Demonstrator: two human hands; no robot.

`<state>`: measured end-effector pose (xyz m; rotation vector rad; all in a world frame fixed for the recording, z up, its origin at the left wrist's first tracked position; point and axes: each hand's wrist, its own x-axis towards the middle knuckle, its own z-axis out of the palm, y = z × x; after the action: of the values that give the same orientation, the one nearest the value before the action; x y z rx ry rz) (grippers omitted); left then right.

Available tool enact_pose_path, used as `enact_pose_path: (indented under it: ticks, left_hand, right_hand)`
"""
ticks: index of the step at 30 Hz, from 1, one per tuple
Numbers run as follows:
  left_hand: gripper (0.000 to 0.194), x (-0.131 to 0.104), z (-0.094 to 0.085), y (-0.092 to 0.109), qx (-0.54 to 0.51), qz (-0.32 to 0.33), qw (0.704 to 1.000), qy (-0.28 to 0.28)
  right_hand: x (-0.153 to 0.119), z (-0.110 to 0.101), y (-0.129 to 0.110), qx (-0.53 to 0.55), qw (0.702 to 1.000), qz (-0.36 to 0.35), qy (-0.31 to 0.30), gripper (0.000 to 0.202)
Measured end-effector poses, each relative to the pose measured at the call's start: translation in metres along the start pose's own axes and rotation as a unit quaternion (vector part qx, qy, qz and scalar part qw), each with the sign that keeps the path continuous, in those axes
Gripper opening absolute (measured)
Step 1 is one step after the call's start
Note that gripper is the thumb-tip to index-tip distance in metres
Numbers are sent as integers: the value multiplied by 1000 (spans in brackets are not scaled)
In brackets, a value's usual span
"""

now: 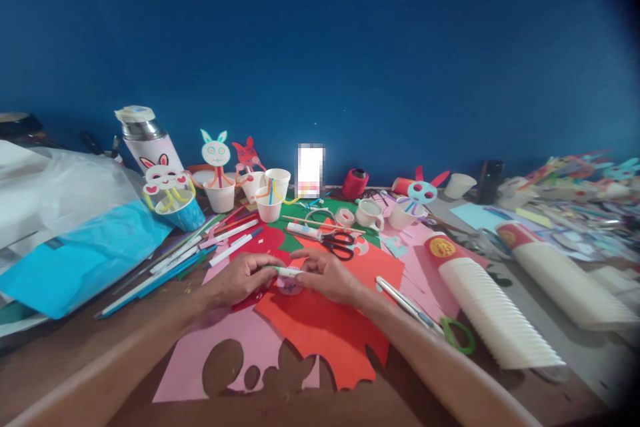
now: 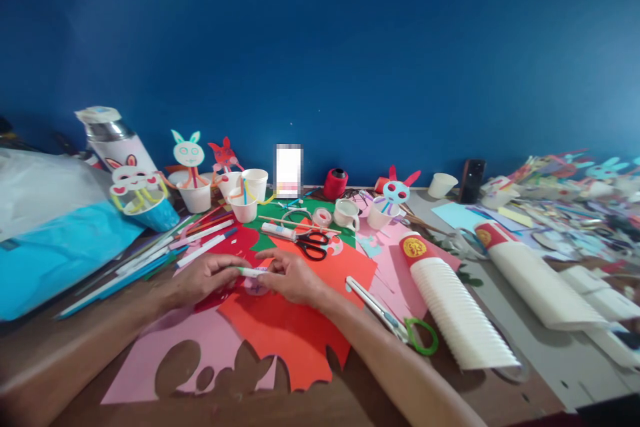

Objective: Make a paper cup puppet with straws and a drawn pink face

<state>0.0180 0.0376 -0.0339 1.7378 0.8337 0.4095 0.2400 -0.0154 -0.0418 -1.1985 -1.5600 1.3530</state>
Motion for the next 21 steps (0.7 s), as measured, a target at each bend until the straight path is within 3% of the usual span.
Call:
enact_pose_path:
  ticks: [3, 5, 11, 16, 21]
  left_hand:
    - [34, 0, -2, 3, -2, -2, 1000, 1]
    - [36, 0, 0, 5, -6, -2, 1000, -10]
    - [36, -2, 8, 11, 65, 62, 994, -60]
    - [37, -1, 10, 8, 79, 31, 993, -84]
    - [36, -3, 4, 9, 84, 33, 991, -97]
  right_hand:
    - [1, -3, -1, 234, 972, 5, -28, 44]
    - [2, 0, 0, 289, 957, -34, -13, 42]
    - [5, 21, 13, 221, 973, -66, 11, 32]
    - [0, 32, 15, 229, 967, -88, 64, 28]
    - [0, 22, 15, 247, 958, -96, 114, 21]
